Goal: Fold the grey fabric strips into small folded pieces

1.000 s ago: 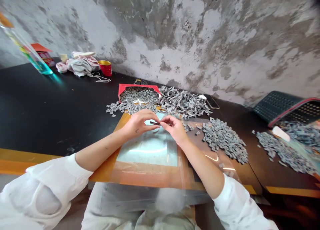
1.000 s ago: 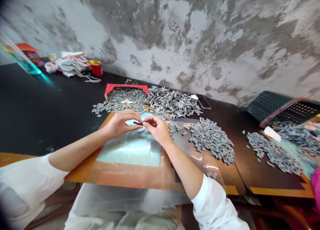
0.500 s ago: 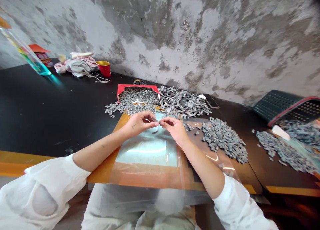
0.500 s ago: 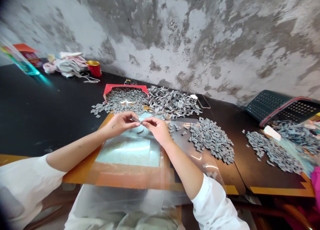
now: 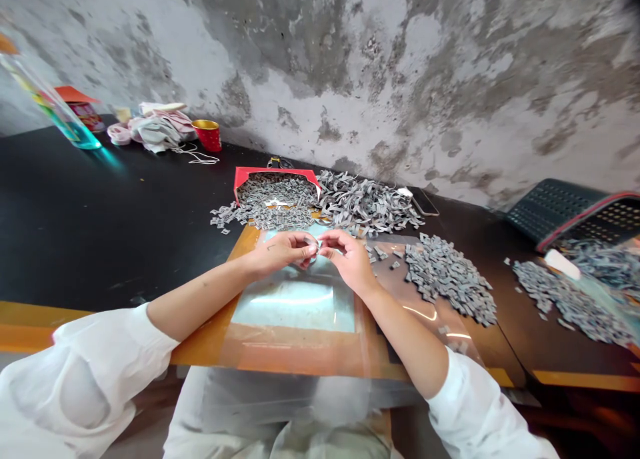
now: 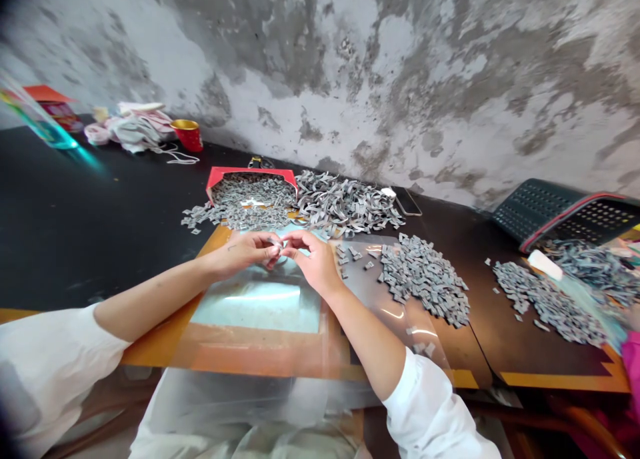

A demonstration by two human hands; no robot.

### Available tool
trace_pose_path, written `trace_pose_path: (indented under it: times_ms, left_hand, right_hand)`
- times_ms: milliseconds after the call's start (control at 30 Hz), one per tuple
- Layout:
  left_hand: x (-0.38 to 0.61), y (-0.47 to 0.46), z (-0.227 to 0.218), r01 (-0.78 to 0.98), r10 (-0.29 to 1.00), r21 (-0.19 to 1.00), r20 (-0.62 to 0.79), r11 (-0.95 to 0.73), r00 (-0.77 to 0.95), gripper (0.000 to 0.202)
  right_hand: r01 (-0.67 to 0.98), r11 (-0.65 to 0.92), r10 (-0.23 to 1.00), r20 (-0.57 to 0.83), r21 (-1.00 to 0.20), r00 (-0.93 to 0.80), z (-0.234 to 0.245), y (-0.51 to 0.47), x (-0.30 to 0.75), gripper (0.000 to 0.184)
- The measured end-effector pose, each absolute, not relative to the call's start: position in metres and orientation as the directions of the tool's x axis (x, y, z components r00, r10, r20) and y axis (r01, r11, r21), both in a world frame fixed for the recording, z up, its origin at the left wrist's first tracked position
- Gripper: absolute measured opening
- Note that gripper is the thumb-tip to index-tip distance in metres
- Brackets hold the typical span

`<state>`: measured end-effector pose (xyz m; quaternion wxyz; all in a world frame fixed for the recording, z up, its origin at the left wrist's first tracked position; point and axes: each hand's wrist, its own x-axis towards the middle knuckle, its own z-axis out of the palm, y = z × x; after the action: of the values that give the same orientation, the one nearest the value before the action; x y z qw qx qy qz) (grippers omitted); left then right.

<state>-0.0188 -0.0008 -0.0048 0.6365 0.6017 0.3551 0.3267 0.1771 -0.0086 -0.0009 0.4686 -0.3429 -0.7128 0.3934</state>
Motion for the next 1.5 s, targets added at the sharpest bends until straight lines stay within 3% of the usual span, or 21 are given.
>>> trace_pose_path:
  times_ms: [133, 267, 400, 733, 933, 1133, 1233, 1300, 1400, 1500]
  left_hand:
    - [-0.015, -0.003, -0.001, 0.009, 0.89, 0.999, -0.044, 0.044, 0.454, 0.03]
    - [-0.011, -0.005, 0.004, -0.111, 0.94, 0.994, 0.033, 0.005, 0.34, 0.035]
    - [-0.013, -0.005, 0.002, -0.165, 0.924, 0.985, 0.111, -0.053, 0.366, 0.032]
    - [-0.014, -0.009, 0.008, 0.024, 0.896, 0.978, 0.181, -0.208, 0.405, 0.022]
    - [-0.014, -0.01, 0.003, 0.078, 0.868, 0.946, 0.255, -0.315, 0.425, 0.02]
    - [-0.02, -0.004, 0.007, 0.17, 0.751, 0.771, 0.504, -0.614, 0.427, 0.015]
    - [-0.021, -0.003, 0.007, 0.195, 0.679, 0.697, 0.529, -0.69, 0.509, 0.015]
    - [-0.019, -0.003, 0.004, 0.206, 0.697, 0.725, 0.48, -0.657, 0.533, 0.019]
    - [-0.016, -0.004, -0.003, 0.156, 0.789, 0.861, 0.354, -0.485, 0.502, 0.024]
    - [-0.013, -0.004, -0.01, 0.083, 0.844, 0.945, 0.241, -0.317, 0.479, 0.027]
  right_hand:
    - [0.214, 0.512, 0.847, 0.448, -0.832, -0.286, 0.003, -0.011, 0.177, 0.014]
    - [0.11, 0.378, 0.917, 0.355, -0.919, -0.185, 0.001, -0.009, 0.176, 0.01]
    - [0.017, 0.239, 0.964, 0.235, -0.971, -0.127, -0.004, -0.003, 0.175, 0.011]
    - [-0.039, 0.143, 0.964, 0.148, -0.989, -0.223, -0.009, -0.003, 0.171, 0.012]
    - [-0.105, 0.043, 0.982, 0.061, -0.994, -0.18, -0.007, -0.001, 0.169, 0.018]
    - [-0.236, -0.087, 0.973, -0.032, -0.968, -0.227, -0.01, -0.002, 0.168, 0.027]
    - [-0.245, -0.098, 0.966, -0.032, -0.964, -0.257, -0.012, -0.002, 0.168, 0.028]
    - [-0.239, -0.099, 0.964, -0.033, -0.966, -0.265, -0.013, -0.002, 0.168, 0.029]
    - [-0.199, -0.074, 0.972, -0.026, -0.977, -0.235, -0.012, -0.002, 0.168, 0.03]
    - [-0.066, 0.052, 0.98, 0.064, -0.996, -0.189, -0.011, -0.003, 0.168, 0.023]
